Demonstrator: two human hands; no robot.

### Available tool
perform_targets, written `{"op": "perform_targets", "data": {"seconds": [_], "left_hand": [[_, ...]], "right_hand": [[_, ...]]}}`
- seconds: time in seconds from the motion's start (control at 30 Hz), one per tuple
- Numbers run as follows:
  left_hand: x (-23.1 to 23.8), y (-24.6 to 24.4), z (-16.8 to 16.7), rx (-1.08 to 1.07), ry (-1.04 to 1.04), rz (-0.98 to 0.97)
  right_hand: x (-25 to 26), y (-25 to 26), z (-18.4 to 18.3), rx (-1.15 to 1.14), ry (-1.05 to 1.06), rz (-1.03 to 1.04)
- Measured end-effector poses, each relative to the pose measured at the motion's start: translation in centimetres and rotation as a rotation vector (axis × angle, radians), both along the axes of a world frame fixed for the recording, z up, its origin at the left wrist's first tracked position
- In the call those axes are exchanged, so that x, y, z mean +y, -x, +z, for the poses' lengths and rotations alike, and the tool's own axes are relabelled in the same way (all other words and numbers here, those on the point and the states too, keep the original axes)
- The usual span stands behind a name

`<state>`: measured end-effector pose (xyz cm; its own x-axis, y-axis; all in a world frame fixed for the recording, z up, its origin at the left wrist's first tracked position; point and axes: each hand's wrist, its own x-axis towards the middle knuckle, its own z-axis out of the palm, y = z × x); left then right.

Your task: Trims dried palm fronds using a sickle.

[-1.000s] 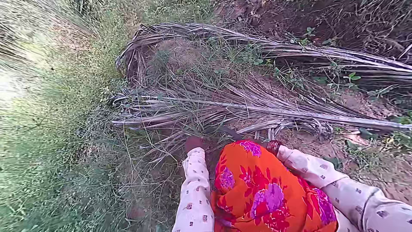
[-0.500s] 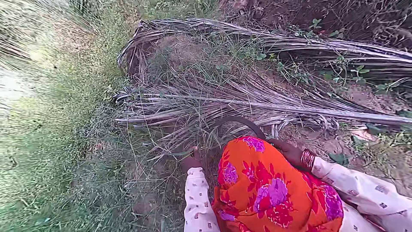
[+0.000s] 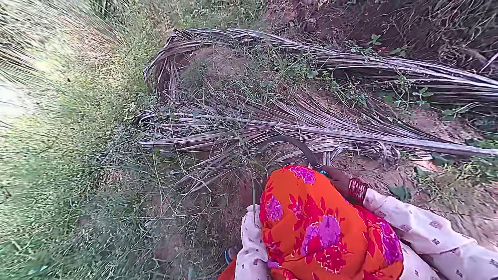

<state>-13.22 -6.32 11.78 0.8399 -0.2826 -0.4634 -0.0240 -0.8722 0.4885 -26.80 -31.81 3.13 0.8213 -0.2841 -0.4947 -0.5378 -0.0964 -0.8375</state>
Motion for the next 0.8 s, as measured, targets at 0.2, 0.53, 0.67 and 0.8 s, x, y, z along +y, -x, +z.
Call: {"op": "perform_targets", "data": {"seconds": [0.2,0.53,0.67,0.8], "left_hand": [[-5.7,-8.4,-5.7,-0.367,-0.044,-0.126],[-11.2,-12.2,-1.8,-0.088,-0.026,-0.248],[-11.2,-12.4,-0.9,-0.099,-0.129,-0.198],[-10.6,-12.7,-1.8,-0.077,-0.181,-0.214]], "right_hand": [[0.9,-1.3,0.7,0.032,-0.053,0.051],[1.1,-2.4,-0.1,0.094,-0.125,0.022],[1.7,-1.4,2.0,0.194,-0.066,0.031],[1.0,0.9,0.6,0.256,0.057,0.213]]}}
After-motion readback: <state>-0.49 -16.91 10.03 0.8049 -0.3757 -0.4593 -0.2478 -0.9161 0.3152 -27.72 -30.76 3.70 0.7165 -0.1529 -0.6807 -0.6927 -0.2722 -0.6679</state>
